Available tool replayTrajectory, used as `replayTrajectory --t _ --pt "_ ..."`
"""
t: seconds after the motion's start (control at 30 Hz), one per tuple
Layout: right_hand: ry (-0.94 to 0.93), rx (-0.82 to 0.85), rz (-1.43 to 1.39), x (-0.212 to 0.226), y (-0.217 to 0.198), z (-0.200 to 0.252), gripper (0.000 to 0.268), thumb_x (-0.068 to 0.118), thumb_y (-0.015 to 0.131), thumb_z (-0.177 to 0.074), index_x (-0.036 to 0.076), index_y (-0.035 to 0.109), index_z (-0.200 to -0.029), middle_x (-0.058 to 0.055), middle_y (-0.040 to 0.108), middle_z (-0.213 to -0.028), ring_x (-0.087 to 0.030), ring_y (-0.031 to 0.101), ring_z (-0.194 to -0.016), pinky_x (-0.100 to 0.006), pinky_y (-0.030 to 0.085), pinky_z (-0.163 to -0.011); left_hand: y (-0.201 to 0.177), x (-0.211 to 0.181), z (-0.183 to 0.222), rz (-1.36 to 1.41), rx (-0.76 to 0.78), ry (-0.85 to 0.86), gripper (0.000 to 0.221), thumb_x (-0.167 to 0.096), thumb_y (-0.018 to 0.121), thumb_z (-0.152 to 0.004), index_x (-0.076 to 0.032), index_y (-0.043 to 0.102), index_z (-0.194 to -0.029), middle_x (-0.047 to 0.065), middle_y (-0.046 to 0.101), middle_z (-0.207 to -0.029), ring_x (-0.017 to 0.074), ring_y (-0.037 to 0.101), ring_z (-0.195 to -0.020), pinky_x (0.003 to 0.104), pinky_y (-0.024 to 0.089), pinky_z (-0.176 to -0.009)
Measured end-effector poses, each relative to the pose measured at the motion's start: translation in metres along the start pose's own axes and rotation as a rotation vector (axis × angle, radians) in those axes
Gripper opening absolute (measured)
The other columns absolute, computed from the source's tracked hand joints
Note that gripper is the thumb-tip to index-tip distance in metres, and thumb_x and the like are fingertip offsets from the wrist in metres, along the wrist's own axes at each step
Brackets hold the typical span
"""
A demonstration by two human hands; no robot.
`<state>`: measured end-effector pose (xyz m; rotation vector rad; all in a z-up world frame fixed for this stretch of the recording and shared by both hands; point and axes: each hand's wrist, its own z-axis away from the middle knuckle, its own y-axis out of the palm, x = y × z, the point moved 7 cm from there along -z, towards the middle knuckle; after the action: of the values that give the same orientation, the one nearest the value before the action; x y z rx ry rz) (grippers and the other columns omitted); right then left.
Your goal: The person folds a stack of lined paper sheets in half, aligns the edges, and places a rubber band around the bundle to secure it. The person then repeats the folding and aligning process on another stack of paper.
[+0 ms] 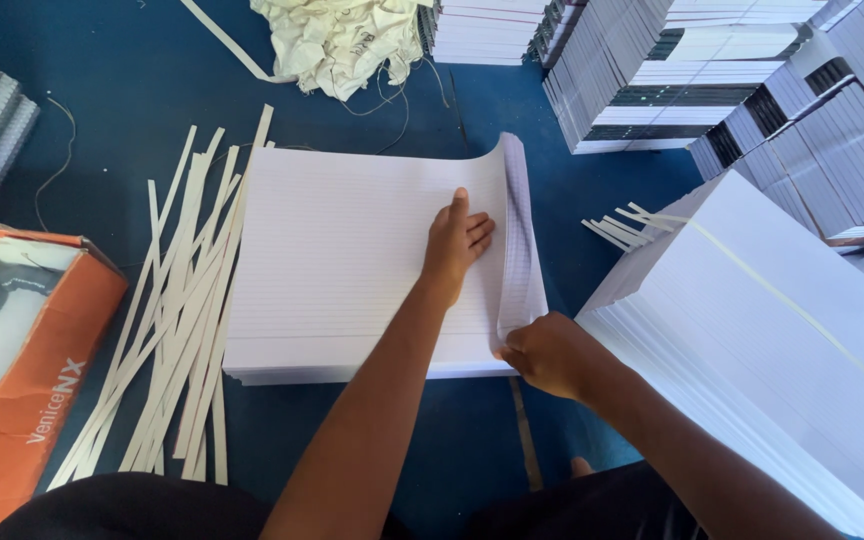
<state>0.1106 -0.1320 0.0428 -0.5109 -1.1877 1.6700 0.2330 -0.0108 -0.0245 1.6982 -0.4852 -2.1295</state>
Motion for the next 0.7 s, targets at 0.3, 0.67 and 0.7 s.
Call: replayTrajectory --t 0.3,0.67,0.7 --pt "-0.1 0.036 0.074 0.004 -0.002 0.009 0.027 0.035 0.067 -0.094 0.01 0.076 -0.09 -0.005 0.076 -0.083 -0.022 0.06 -0.087 -0.038 0.051 -0.078 -0.012 -0.001 -0.004 0.248 0.003 -0.029 0.095 -0.068 0.027 -0.096 0.005 0.014 -0.155 0.037 0.038 -0.149 0.0413 0.042 -0.142 0.045 0.036 -0.117" --pt "-0.205 -0.012 -0.062 -0.015 0.002 0.013 0.024 0.033 0.066 -0.093 0.011 0.075 -0.095 -0.007 0.074 -0.085 -0.024 0.061 -0.101 -0.041 0.052 -0.085 -0.014 -0.008 0.001 0.208 -0.041 -0.016 0.092 -0.064 0.026 -0.098 0.007 0.013 -0.154 0.035 0.038 -0.149 0.0396 0.043 -0.142 0.041 0.039 -0.117" --pt "-0.208 -0.011 -0.049 -0.016 0.003 0.013 0.024 0.033 0.065 -0.093 0.011 0.075 -0.094 -0.008 0.074 -0.085 -0.024 0.061 -0.103 -0.041 0.052 -0.086 -0.014 -0.009 0.001 0.179 -0.039 -0.015 0.092 -0.064 0.025 -0.098 0.007 0.013 -0.154 0.035 0.038 -0.149 0.0395 0.043 -0.142 0.041 0.04 -0.117"
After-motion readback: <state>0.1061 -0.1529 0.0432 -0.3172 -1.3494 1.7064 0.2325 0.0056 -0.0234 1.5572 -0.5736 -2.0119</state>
